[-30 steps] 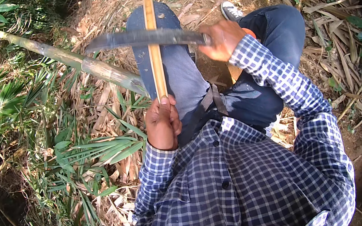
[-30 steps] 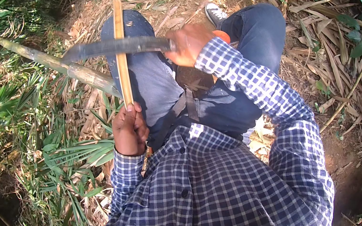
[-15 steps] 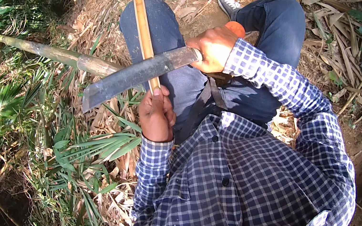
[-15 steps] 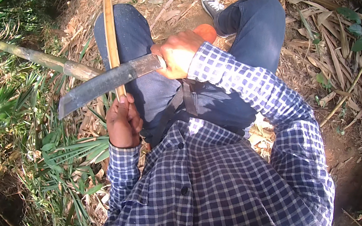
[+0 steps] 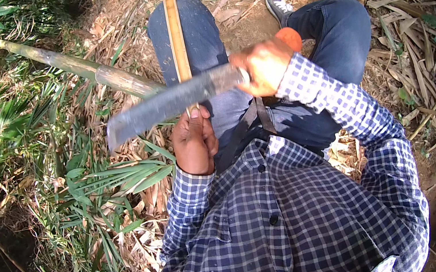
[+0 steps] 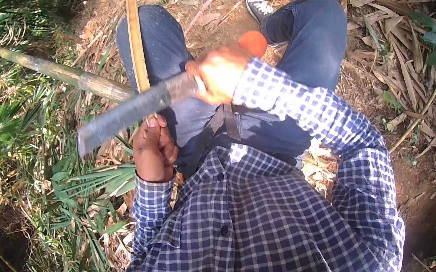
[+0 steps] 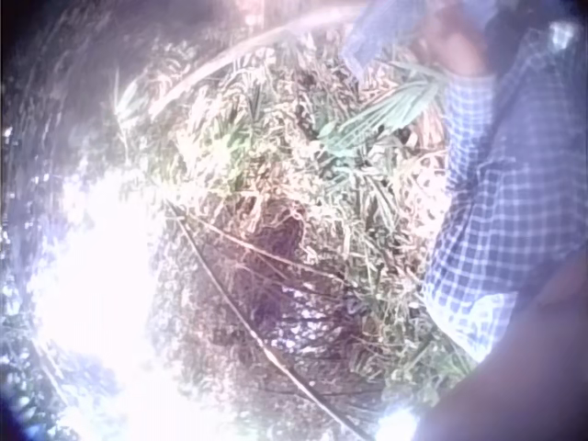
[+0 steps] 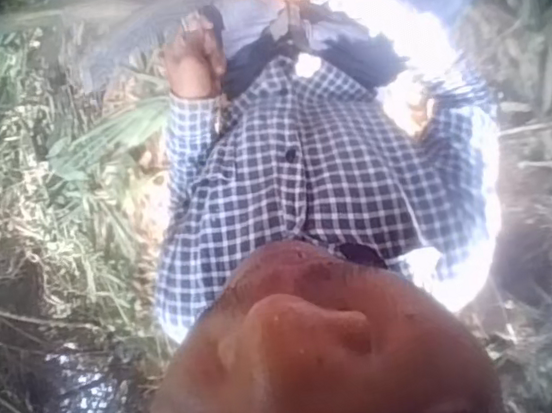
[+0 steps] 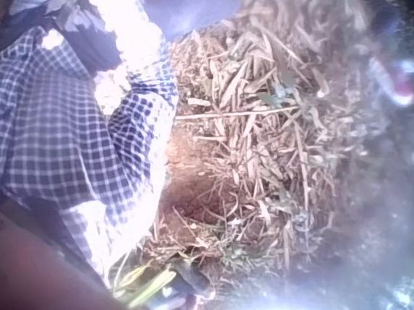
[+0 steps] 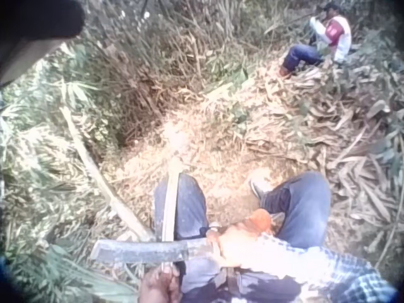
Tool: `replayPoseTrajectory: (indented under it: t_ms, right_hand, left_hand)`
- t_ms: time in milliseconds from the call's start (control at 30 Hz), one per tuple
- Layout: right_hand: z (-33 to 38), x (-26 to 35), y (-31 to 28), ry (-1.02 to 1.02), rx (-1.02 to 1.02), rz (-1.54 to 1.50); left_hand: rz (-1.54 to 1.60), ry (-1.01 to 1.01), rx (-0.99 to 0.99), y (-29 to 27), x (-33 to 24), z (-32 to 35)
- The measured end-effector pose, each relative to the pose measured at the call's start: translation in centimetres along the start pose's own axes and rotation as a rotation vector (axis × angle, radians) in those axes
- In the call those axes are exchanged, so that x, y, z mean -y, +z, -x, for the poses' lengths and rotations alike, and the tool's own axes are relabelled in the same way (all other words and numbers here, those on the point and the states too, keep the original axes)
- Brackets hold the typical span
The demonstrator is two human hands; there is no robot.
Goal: The person sits on the ground and uses a machete to split a long bamboo pole into thin strips. They hold the bamboo against their leg and repeatedly strike it with the machete to separate the layers.
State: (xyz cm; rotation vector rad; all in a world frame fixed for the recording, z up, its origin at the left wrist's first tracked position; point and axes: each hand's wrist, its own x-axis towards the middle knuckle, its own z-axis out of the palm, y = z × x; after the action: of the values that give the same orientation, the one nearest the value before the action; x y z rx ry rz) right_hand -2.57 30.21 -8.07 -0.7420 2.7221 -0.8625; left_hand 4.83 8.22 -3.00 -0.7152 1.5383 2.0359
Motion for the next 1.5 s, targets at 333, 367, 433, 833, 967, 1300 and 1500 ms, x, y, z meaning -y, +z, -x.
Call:
replayPoseTrajectory:
  t_ms: [333,367,433,833,967,1300,1500]
  right_hand:
    - [-1.6,-2.7,0.1,0.100,-0.093,0.008]
    - [-1.3,-2.8,0.4,0.110,-0.107,0.020]
    - [-1.0,-2.3,0.2,0.071,-0.097,0.025]
    - [-1.3,-3.6,0.8,-0.019,-0.099,0.014]
    - [-3.1,-4.2,-1.0,0.267,-0.055,0.023]
    - [-3.4,-3.8,-1.6,0.269,0.001,0.059]
    - [-2.8,-3.9,-0.4,0.124,-0.056,0.055]
  left_hand:
    - [0.023,0.008,0.009,0.0,0.1,0.2]
    - [0.024,-0.008,0.000,0.2,-0.2,0.1]
    - [0.036,-0.040,0.019,-0.2,-0.2,0.2]
    - [0.025,-0.036,0.017,-0.5,0.2,1.0]
    - [0.033,-0.050,0.001,-0.2,0.0,1.5]
    - [0.027,-0.050,0.031,-0.7,-0.1,2.0]
    - [0.032,-0.065,0.008,-0.9,0.1,2.2]
